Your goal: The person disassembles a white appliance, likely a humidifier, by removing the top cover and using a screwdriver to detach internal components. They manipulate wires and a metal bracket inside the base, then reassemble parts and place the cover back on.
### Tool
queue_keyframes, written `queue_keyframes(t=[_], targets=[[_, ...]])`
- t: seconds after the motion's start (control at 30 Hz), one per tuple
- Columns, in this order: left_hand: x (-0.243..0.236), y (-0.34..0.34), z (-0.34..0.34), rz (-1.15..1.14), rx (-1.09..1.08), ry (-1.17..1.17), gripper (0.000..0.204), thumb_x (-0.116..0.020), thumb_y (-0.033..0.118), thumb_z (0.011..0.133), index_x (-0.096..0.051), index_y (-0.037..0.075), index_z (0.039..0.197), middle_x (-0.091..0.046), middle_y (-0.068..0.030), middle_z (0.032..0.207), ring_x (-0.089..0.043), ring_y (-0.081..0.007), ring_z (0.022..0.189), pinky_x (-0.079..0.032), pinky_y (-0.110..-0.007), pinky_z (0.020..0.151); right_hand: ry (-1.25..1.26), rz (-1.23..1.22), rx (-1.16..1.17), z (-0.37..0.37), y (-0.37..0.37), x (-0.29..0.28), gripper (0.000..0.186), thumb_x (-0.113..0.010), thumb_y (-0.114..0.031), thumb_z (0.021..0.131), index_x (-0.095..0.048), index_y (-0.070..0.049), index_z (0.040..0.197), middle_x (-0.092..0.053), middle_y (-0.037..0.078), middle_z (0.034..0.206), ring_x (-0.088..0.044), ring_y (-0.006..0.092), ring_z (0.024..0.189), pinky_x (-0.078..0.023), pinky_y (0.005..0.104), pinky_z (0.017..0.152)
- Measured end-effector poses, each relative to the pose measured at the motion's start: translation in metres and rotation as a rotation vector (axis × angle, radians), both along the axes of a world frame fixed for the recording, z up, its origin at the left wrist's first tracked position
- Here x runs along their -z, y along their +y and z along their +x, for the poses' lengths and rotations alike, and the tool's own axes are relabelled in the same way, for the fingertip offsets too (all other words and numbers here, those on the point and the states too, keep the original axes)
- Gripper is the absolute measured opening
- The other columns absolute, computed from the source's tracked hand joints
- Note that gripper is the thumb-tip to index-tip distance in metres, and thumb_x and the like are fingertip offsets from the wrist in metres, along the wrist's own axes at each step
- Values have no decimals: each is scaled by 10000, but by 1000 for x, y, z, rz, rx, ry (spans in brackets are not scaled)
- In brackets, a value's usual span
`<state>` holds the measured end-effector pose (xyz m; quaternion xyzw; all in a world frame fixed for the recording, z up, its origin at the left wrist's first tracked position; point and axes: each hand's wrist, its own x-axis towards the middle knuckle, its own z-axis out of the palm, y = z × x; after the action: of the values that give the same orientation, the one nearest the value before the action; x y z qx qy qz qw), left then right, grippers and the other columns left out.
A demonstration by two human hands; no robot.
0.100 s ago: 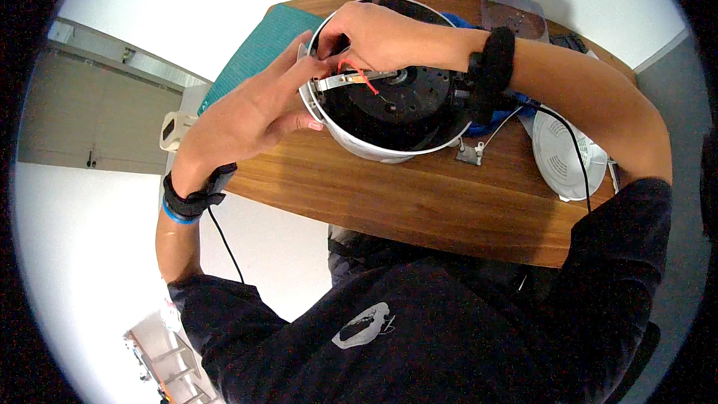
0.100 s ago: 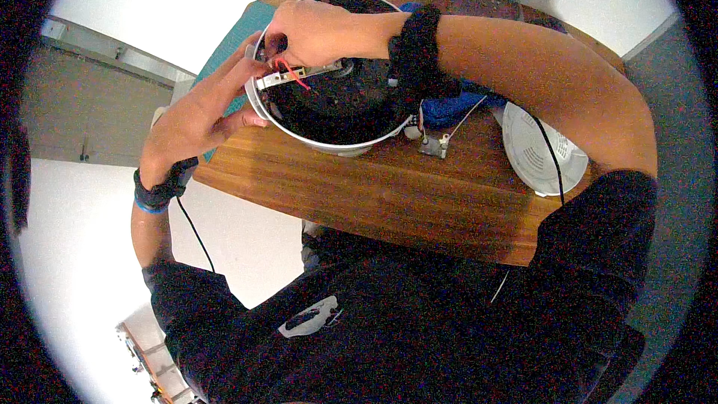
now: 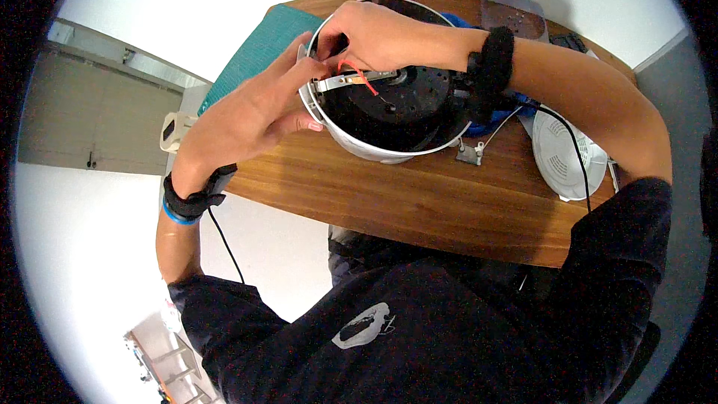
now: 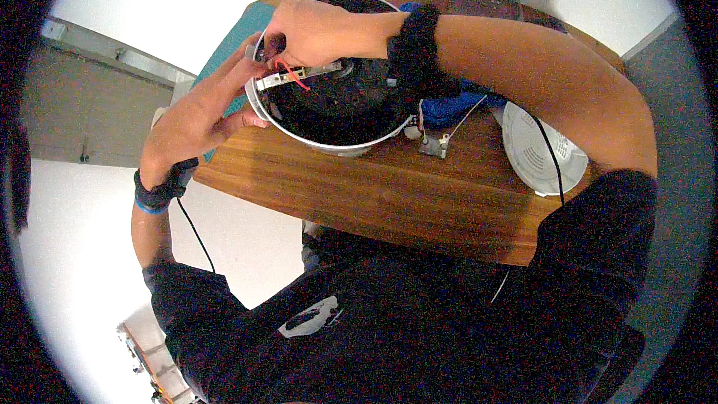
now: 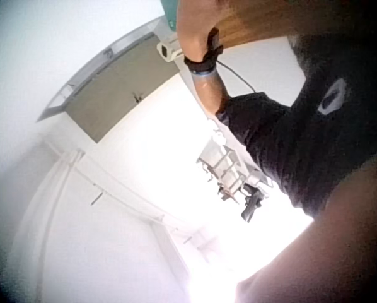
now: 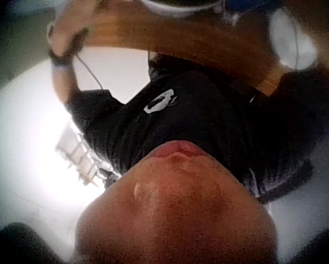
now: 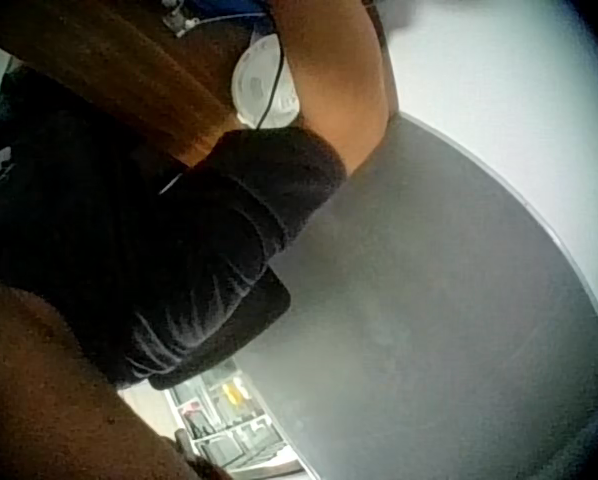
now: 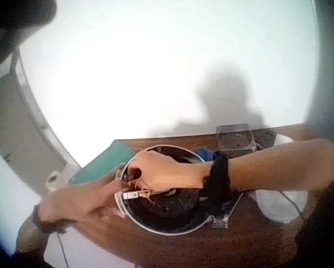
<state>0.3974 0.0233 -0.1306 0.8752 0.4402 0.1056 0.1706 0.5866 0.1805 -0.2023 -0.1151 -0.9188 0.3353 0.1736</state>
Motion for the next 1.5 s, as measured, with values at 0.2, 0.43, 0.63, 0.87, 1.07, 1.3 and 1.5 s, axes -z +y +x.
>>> queue_keyframes(t=[0.2,0.43,0.63,0.87,1.07,1.3,1.5], targets=[[-9,-8,5,-65,-47,-34,582,-776,221,967,-523,113,1480,-425,-247,1652,-561,-505,1386,-529,-536,1047,17,-91,-20,2,-7,-10,335,-907,-229,825,-801,17,1025,-806,168,938,-744,263,813,-581,377,765],[-8,-8,0,-65,-68,68,631,-783,263,965,-501,121,1511,-379,-287,1685,-577,-510,1370,-548,-534,1040,19,-123,-14,2,-5,-4,291,-878,-212,877,-801,16,1040,-800,130,885,-732,199,783,-579,348,746],[-3,-8,-2,-27,-41,46,640,-785,255,964,-498,122,1521,-391,-311,1671,-575,-513,1383,-555,-530,1049,-26,-215,-7,-2,-5,-3,259,-871,-167,882,-809,19,1051,-807,94,886,-710,139,776,-568,310,723],[-3,-7,-3,-44,-32,45,620,-782,253,966,-507,122,1506,-396,-309,1666,-560,-513,1398,-542,-530,1065,-17,-331,63,-5,-9,0,290,-889,-152,862,-811,31,1074,-803,91,902,-720,138,802,-575,305,725],[-9,-7,2,-33,-25,71,624,-775,268,971,-498,130,1513,-379,-306,1679,-572,-516,1381,-547,-524,1057,-25,-366,31,2,-9,-3,293,-889,-150,879,-806,37,1088,-805,101,930,-724,135,824,-587,301,747],[-3,-9,-2,-53,-56,63,623,-767,278,974,-495,133,1516,-402,-279,1677,-561,-511,1399,-545,-528,1054,-12,-378,5,-5,-10,5,277,-891,-125,889,-805,39,1096,-803,101,935,-728,135,839,-586,291,754],[-4,-4,2,-27,-5,56,618,-763,278,976,-499,125,1513,-436,-284,1639,-485,-510,1471,-525,-546,1068,-16,-367,102,-2,-11,3,299,-922,-123,857,-803,35,1081,-799,94,930,-720,133,828,-575,289,731]])
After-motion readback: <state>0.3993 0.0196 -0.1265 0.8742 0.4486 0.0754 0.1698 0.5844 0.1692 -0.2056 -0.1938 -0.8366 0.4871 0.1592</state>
